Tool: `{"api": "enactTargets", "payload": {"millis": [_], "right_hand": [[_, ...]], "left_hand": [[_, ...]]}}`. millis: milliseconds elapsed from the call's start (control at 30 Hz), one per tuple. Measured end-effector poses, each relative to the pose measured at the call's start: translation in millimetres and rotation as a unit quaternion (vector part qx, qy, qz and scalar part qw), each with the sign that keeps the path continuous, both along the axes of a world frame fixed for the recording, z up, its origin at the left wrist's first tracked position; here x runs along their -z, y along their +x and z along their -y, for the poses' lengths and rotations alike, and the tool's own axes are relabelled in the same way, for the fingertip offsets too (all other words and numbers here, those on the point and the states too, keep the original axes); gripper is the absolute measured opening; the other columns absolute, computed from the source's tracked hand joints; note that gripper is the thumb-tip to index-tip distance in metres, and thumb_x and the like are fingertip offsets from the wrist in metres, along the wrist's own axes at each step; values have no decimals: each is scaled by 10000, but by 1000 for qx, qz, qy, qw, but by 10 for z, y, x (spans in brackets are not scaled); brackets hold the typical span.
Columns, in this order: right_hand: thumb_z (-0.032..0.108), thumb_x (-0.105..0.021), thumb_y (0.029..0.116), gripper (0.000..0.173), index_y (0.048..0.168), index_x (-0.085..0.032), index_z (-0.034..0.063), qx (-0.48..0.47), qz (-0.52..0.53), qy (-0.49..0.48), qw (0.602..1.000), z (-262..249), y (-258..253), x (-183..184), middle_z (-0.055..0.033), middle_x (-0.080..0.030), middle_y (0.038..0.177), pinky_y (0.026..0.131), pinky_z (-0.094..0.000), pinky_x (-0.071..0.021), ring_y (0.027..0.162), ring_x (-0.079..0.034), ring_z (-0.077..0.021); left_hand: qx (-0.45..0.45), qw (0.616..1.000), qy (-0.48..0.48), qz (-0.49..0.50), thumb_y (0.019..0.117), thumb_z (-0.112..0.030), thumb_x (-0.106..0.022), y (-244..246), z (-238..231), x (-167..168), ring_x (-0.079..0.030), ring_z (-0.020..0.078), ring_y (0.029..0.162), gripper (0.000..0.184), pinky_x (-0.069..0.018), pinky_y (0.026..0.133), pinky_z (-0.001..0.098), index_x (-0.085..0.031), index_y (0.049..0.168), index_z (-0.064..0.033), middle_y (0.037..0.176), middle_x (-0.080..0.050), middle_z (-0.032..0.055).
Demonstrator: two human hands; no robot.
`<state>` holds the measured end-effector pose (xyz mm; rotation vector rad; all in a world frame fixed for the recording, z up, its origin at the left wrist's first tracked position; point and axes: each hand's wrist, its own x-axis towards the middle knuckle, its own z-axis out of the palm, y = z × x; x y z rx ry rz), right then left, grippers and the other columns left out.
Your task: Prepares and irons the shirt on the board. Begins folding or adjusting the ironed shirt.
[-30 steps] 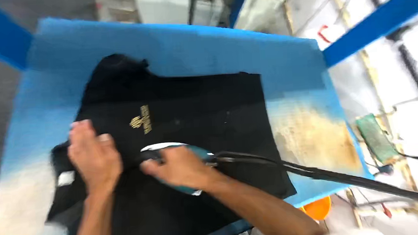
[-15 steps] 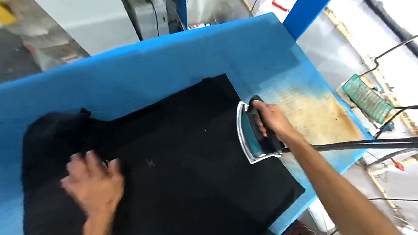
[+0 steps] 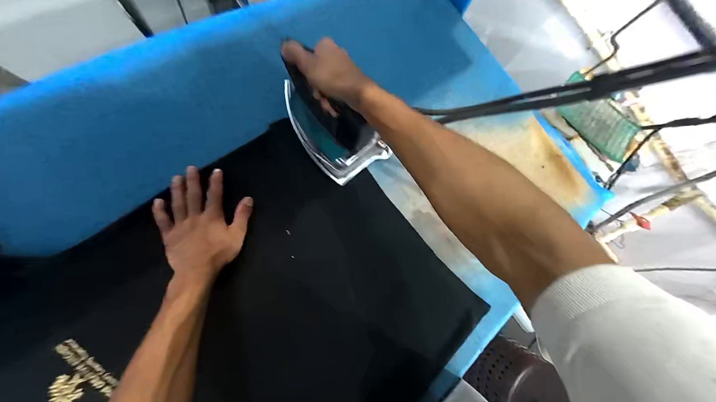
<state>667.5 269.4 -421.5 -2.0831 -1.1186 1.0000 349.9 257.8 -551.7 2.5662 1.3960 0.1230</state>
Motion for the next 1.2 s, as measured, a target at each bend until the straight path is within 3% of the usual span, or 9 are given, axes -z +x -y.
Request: {"api": "enactTargets", "payload": {"millis": [133, 233, 333, 467, 633, 800, 933, 1033, 1200], "right_hand": [[499, -385, 1097, 516, 929, -575, 50, 48, -121, -20, 991, 354, -5, -33, -49, -550, 609, 397, -312, -497, 417, -536, -145], [503, -432, 1078, 537, 892, -590, 25, -21, -76, -42, 996, 1516, -277, -30, -71, -559, 591, 409, -358, -494, 429, -551, -173], [529, -465, 1044, 509, 912, -661, 78, -40, 37, -74, 996, 3066, -574, -42, -83, -595, 688, 569, -497, -522, 634, -626, -253], [642, -417, 992, 593, 946, -687, 116, 42, 68, -162, 984, 4306, -613, -78, -57, -599, 642, 583, -495, -522, 628, -645, -247], [603, -434, 1030, 580, 957, -680, 83, 73, 102, -194, 973, 4223, -65, -94, -115, -626, 693, 605, -542, -521, 676, -663, -317], [602, -396, 1051, 630, 1001, -673, 38, 153, 110, -160, 969, 3782, 913, 2, -162, -657, 770, 629, -567, -544, 681, -675, -340], [541, -463, 1032, 613, 1332, -584, 20, 125, 359, -58, 923, 3609, 1362, 33, -248, -627, 1269, 970, -626, -470, 1196, -609, -443], [536, -583, 978, 756, 1473, -477, -26, 47, 401, 102, 909, 3660, 943, 290, -266, -445, 1543, 1173, -643, -292, 1440, -412, -455], [508, -654, 958, 688, 1439, -563, 26, -44, 198, 36, 979, 4333, -262, 1078, -186, -394, 1615, 1240, -561, -258, 1509, -350, -359]], "left_hand": [[1, 1000, -1, -13, 984, -752, -223, -4, -7, -18, -101, 348, 1589, 822, -31, 1225, 665, -265, 1637, -255, 1720, -160, 108], [2, 1000, -6, -14, 980, -765, -216, -16, -23, 7, -77, 348, 1592, 836, -14, 1222, 672, -243, 1643, -257, 1727, -129, 95], [4, 1000, -6, -7, 983, -764, -222, -35, -3, -3, -55, 358, 1592, 842, 15, 1207, 696, -237, 1644, -243, 1729, -113, 101], [5, 999, -16, 35, 1006, -687, -315, 327, 48, -278, -143, 457, 1559, 859, 5, 1195, 734, -296, 1607, -75, 1668, -218, 260], [51, 992, -110, 37, 1031, -552, -487, 1508, -82, -553, -277, 508, 1497, 827, -136, 1191, 720, -239, 1609, -14, 1605, -311, 319], [55, 981, -161, -90, 930, -439, -740, 2077, -511, -658, -452, 579, 1329, 671, -278, 1059, 803, -559, 1387, 18, 1374, -531, 378], [109, 949, -296, -27, 958, -126, -723, 2127, -658, -954, -617, 462, 1156, 363, -432, 1024, 674, -625, 1244, 75, 1192, -648, 326], [143, 959, -246, 13, 952, -87, -720, 1840, -570, -1513, -661, 419, 960, 244, -482, 902, 665, -666, 1112, 90, 1008, -684, 296], [158, 973, -143, 88, 936, -6, -697, 675, 229, -2657, -672, 204, 814, 144, -551, 794, 471, -741, 1072, -1, 908, -729, 139]]}}
